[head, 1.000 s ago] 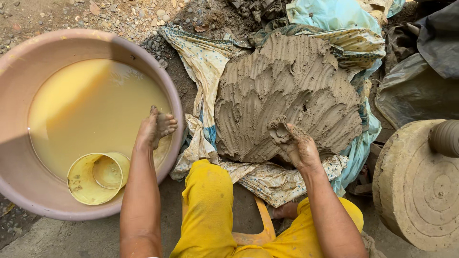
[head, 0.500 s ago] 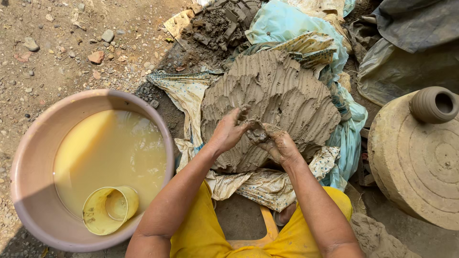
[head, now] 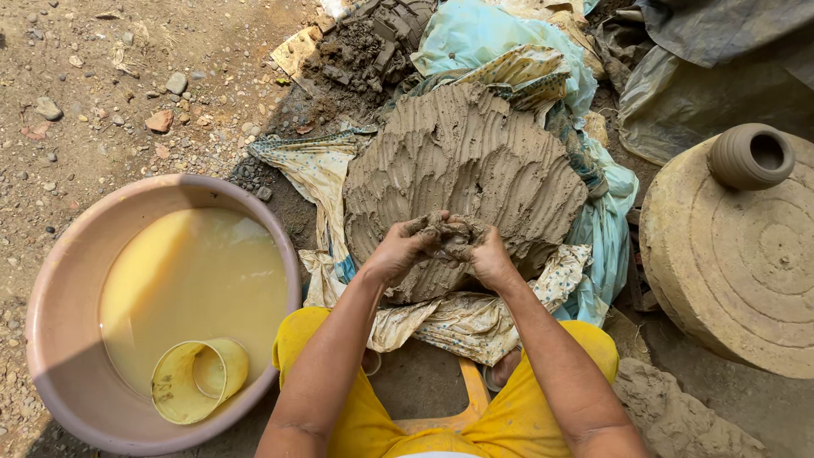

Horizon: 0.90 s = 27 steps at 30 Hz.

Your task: The person pulls sections of wet clay from a large mound by hand and works them together into a separate pile on a plastic-covered surface.

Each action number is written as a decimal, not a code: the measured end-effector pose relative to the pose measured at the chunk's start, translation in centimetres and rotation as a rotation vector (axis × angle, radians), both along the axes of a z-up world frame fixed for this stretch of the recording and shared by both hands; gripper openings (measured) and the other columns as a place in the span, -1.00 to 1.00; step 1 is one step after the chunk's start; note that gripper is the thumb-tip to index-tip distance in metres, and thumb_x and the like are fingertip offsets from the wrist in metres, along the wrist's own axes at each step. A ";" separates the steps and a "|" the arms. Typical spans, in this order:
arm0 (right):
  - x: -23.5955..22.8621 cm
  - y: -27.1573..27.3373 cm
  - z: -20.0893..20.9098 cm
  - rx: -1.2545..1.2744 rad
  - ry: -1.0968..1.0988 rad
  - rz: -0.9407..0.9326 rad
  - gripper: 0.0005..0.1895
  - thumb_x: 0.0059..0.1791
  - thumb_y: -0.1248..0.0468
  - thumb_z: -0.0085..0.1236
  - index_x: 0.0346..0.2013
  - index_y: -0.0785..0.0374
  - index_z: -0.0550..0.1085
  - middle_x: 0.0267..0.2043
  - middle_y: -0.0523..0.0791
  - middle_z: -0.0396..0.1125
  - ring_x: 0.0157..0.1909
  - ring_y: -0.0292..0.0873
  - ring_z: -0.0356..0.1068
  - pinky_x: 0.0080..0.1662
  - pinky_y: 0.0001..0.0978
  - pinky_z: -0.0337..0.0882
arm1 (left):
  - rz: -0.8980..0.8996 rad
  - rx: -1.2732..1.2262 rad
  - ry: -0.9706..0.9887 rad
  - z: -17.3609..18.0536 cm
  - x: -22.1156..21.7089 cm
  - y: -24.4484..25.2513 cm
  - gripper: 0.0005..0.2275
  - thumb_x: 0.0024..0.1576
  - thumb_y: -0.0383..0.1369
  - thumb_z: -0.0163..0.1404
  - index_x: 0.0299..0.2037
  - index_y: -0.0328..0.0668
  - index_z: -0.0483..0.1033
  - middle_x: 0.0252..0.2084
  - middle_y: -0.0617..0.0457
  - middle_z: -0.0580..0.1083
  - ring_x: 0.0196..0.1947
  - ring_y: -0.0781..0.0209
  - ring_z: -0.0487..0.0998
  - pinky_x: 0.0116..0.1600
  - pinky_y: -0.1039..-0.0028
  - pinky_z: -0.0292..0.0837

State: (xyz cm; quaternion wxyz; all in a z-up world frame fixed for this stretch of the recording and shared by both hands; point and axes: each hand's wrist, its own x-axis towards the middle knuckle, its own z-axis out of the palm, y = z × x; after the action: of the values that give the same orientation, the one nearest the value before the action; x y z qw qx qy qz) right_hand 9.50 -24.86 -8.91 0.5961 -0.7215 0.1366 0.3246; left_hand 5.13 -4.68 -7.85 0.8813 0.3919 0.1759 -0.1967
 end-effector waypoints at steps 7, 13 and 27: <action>1.1 0.8 -4.4 0.402 -0.249 -0.063 -0.71 -0.02 0.55 0.04 -0.01 0.59 0.48 -0.07 0.18 0.46 -0.19 -0.08 0.52 -0.25 -0.32 0.67 | -0.024 0.665 -0.197 -0.6 0.2 -1.9 -0.71 0.15 -0.56 0.09 0.09 -0.26 0.61 -0.02 -0.04 0.64 -0.11 0.23 0.65 0.06 0.40 0.60; 0.5 1.6 1.7 0.668 -0.068 0.055 -0.62 -0.11 0.37 0.30 0.01 0.25 0.51 -0.09 -0.09 0.50 -0.08 -0.19 0.51 -0.01 -0.30 0.58 | -0.030 1.401 -0.429 -2.4 -0.2 -4.0 -0.57 0.18 -0.53 0.04 0.30 -0.24 0.40 0.32 -0.28 0.37 0.29 -0.18 0.37 0.35 0.14 0.27; 0.7 1.3 -4.5 0.460 -0.218 -0.171 -0.62 -0.11 0.52 0.24 -0.10 0.12 0.39 -0.15 -0.17 0.48 -0.14 -0.28 0.50 -0.06 -0.37 0.59 | 0.074 0.337 0.063 -4.6 0.7 -3.1 -0.74 0.23 -0.57 -0.03 0.11 -0.45 0.49 -0.09 -0.17 0.61 -0.21 0.21 0.69 -0.08 0.51 0.70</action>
State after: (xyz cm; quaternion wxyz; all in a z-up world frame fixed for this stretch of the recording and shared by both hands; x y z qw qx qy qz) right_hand 10.16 -23.59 -13.45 0.7808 -0.5837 0.0548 0.2159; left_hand 5.79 -7.73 -12.40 0.8040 0.5208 0.2483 -0.1439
